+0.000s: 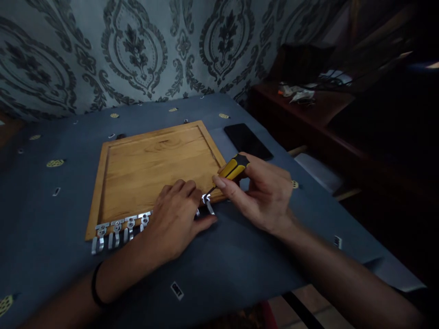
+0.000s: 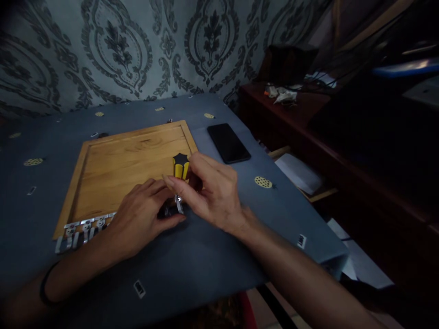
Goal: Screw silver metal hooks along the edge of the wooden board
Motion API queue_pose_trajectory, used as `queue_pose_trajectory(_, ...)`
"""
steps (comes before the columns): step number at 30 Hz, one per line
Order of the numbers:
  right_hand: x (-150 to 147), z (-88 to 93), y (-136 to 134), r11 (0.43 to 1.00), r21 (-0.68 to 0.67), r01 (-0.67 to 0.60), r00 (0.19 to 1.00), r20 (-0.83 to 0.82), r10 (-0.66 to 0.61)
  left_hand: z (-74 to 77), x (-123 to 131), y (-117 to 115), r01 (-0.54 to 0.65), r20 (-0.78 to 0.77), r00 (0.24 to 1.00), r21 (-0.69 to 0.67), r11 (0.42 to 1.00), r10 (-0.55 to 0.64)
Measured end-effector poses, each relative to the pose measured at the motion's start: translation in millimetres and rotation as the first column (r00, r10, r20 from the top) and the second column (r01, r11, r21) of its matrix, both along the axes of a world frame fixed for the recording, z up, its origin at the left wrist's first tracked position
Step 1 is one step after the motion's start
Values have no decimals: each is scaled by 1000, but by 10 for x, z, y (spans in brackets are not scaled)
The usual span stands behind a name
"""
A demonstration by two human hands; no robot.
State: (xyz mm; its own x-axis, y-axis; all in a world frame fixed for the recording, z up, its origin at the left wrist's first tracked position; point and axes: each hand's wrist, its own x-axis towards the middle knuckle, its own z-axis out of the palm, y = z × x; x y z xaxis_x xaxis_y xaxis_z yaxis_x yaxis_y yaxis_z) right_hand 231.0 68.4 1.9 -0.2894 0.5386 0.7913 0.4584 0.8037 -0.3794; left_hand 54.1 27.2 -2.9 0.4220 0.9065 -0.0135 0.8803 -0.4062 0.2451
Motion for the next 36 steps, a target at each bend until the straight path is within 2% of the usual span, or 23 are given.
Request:
queue_pose_trajectory(12, 15, 4, 6, 1000, 10, 1, 998, 60, -2, -10, -1, -12, 2, 14, 1000, 24, 1000, -2)
queue_pose_trajectory(15, 2, 11, 11, 999, 8, -40, 999, 18, 39, -36, -12, -16, 7, 32, 999, 54, 999, -9)
queue_pose_trajectory(18, -10, 18, 9, 985, -119, -127, 991, -51, 122, -57, -19, -18, 8, 41, 999, 85, 996, -12)
queue_pose_trajectory(20, -12, 29, -1, 939, -285, -192, 978, -130, 161, -54, -18, -18, 7, 36, 999, 82, 997, -10)
queue_pose_trajectory(23, 0, 59, -12, 823, -472, -315, 940, -277, 201, -33, -12, -18, 8, 28, 1000, 54, 998, -9)
queue_pose_trajectory(26, 30, 109, -4, 738, -534, -413, 905, -328, 270, -18, -7, -13, 7, 29, 1000, 37, 999, -8)
queue_pose_trajectory(30, 64, 167, 22, 676, -562, -476, 878, -341, 335, -16, -6, -8, 7, 21, 1000, 24, 1000, -7)
queue_pose_trajectory(33, 66, 169, 36, 681, -559, -473, 880, -337, 335, -22, -8, -12, 5, 20, 1000, 29, 1000, -5)
queue_pose_trajectory(36, 47, 138, 32, 751, -519, -409, 910, -289, 296, -37, -14, -20, 13, 26, 1000, 54, 998, -15)
